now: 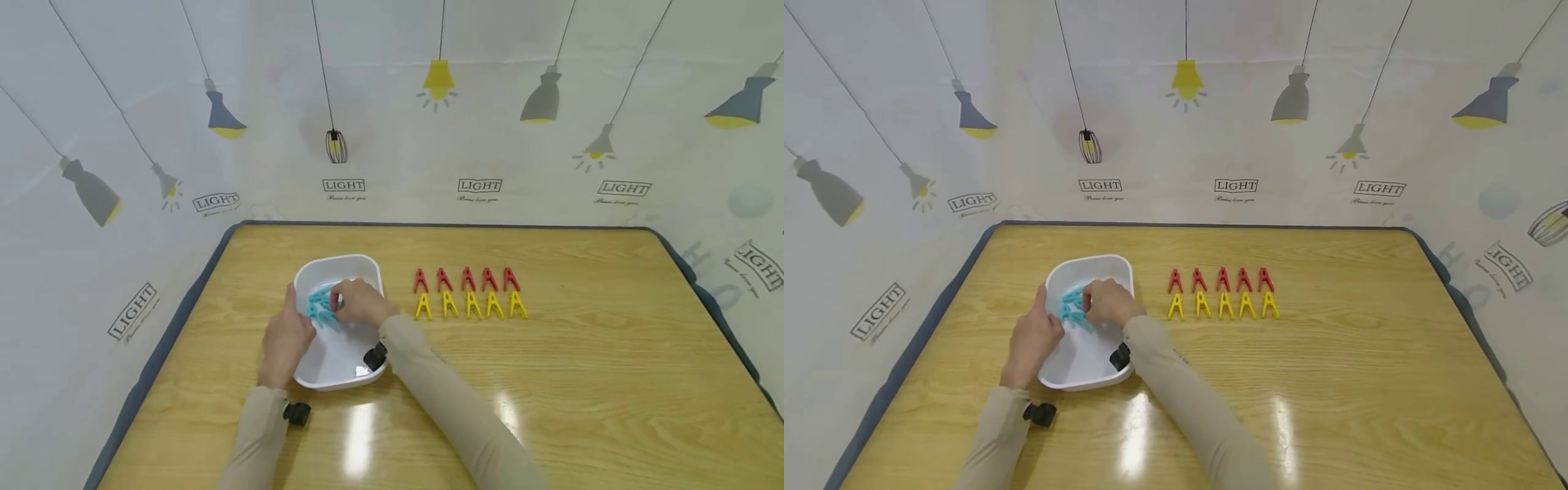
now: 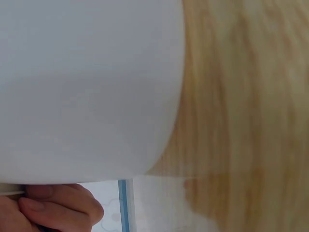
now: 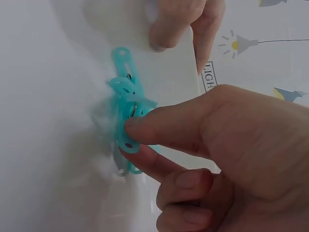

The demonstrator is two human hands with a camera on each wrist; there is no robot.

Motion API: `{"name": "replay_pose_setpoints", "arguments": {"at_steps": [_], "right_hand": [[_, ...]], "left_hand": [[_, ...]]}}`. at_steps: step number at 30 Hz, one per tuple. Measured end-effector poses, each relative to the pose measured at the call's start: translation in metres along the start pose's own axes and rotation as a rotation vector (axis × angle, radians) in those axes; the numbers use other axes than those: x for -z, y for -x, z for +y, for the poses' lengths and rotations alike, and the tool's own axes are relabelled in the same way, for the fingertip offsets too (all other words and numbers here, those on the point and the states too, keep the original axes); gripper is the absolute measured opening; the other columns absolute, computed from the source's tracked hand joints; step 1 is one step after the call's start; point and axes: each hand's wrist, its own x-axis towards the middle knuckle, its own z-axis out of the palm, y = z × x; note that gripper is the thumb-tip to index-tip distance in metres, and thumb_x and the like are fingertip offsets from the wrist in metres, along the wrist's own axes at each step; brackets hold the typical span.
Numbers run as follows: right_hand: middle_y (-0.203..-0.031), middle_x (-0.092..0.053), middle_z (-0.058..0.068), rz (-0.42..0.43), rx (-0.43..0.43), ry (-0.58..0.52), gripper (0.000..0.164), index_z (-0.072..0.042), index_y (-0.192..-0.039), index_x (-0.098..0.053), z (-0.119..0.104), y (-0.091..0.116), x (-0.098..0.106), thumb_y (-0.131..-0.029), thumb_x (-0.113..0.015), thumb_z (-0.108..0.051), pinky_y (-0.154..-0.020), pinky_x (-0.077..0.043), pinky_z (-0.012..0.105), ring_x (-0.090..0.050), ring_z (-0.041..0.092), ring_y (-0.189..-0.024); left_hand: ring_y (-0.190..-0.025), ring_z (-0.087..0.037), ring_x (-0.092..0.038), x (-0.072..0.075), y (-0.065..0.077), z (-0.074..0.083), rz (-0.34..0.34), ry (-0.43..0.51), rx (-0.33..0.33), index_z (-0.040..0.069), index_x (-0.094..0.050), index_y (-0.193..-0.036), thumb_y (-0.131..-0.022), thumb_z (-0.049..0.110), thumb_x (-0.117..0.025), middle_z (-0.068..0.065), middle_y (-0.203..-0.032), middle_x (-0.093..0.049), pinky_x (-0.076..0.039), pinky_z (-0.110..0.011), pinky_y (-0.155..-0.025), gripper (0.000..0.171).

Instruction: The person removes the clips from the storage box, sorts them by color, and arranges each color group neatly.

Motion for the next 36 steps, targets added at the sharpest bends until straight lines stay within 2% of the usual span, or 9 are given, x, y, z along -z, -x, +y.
{"name": "replay_pose_setpoints", "arguments": {"at_steps": [4, 7, 11, 14, 21, 26, 31, 36], "right_hand": [[-0.08, -0.064, -0.002, 0.013, 0.03, -0.005, 0.01, -0.013, -0.088, -0.072, 0.001, 0.0006, -0.0019, -0.08, -0.075, -0.008, -0.071, -0.044, 0.024, -0.057, 0.014, -0.079], [-0.081, -0.067, -0.001, 0.054, 0.069, -0.02, 0.01, -0.012, -0.091, -0.075, 0.0019, 0.0002, -0.002, -0.082, -0.074, -0.009, -0.071, -0.044, 0.021, -0.057, 0.011, -0.078], [-0.085, -0.074, 0.003, 0.124, 0.113, -0.096, 0.013, -0.007, -0.096, -0.078, 0.0031, 0.0005, -0.0006, -0.084, -0.074, -0.008, -0.071, -0.046, 0.016, -0.06, 0.008, -0.077], [-0.087, -0.076, 0.005, 0.143, 0.128, -0.138, 0.011, -0.006, -0.095, -0.08, 0.0031, 0.0009, 0.0004, -0.085, -0.074, -0.007, -0.071, -0.045, 0.015, -0.06, 0.008, -0.076], [-0.088, -0.077, 0.005, 0.163, 0.171, -0.141, 0.006, -0.007, -0.091, -0.079, 0.0032, 0.0022, 0.0008, -0.086, -0.075, -0.008, -0.076, -0.044, 0.016, -0.068, 0.017, -0.085], [-0.089, -0.076, 0.006, 0.198, 0.172, -0.175, 0.005, -0.007, -0.091, -0.076, 0.0009, 0.0011, 0.0023, -0.086, -0.075, -0.008, -0.076, -0.044, 0.016, -0.07, 0.022, -0.089], [-0.091, -0.075, 0.008, 0.217, 0.189, -0.239, 0.008, -0.005, -0.093, -0.076, 0.0002, -0.0005, 0.0018, -0.086, -0.075, -0.008, -0.077, -0.043, 0.015, -0.07, 0.025, -0.091], [-0.088, -0.075, 0.008, 0.273, 0.205, -0.345, 0.008, -0.005, -0.091, -0.076, 0.0046, 0.0031, 0.0006, -0.083, -0.075, -0.006, -0.07, -0.042, 0.013, -0.07, 0.027, -0.089]], "left_hand": [[-0.082, -0.041, -0.064, -0.0004, 0.0007, -0.0014, -0.007, 0.005, -0.001, 0.003, -0.016, -0.161, -0.09, 0.009, -0.053, -0.033, -0.102, -0.066, -0.054, -0.053, -0.072, 0.08], [-0.078, -0.041, -0.064, -0.0011, 0.0014, -0.0023, 0.008, -0.001, -0.022, 0.001, -0.017, -0.161, -0.09, 0.009, -0.053, -0.033, -0.098, -0.066, -0.053, -0.053, -0.07, 0.08], [-0.071, -0.038, -0.061, -0.003, 0.0019, -0.0025, 0.03, -0.012, -0.052, -0.001, -0.019, -0.16, -0.09, 0.009, -0.053, -0.032, -0.09, -0.065, -0.051, -0.051, -0.065, 0.078], [-0.068, -0.035, -0.059, -0.0029, 0.0023, -0.0019, 0.025, -0.017, -0.054, -0.002, -0.019, -0.159, -0.091, 0.009, -0.051, -0.031, -0.086, -0.064, -0.05, -0.049, -0.063, 0.076], [-0.065, -0.035, -0.059, -0.0012, 0.0037, -0.001, 0.023, -0.037, -0.054, -0.003, -0.018, -0.159, -0.092, 0.009, -0.05, -0.032, -0.081, -0.063, -0.05, -0.049, -0.06, 0.075], [-0.068, -0.035, -0.058, 0.0018, 0.0026, -0.0009, 0.015, -0.024, -0.045, -0.002, -0.017, -0.16, -0.093, 0.011, -0.049, -0.034, -0.087, -0.063, -0.05, -0.048, -0.062, 0.075], [-0.069, -0.037, -0.058, 0.0035, 0.0025, -0.0023, 0.014, -0.023, -0.04, -0.004, -0.017, -0.159, -0.093, 0.011, -0.048, -0.035, -0.087, -0.062, -0.05, -0.05, -0.063, 0.075], [-0.068, -0.037, -0.059, 0.0006, 0.0034, 0.0001, 0.007, -0.025, -0.035, -0.003, -0.018, -0.159, -0.092, 0.011, -0.048, -0.035, -0.086, -0.062, -0.05, -0.048, -0.059, 0.075]]}}
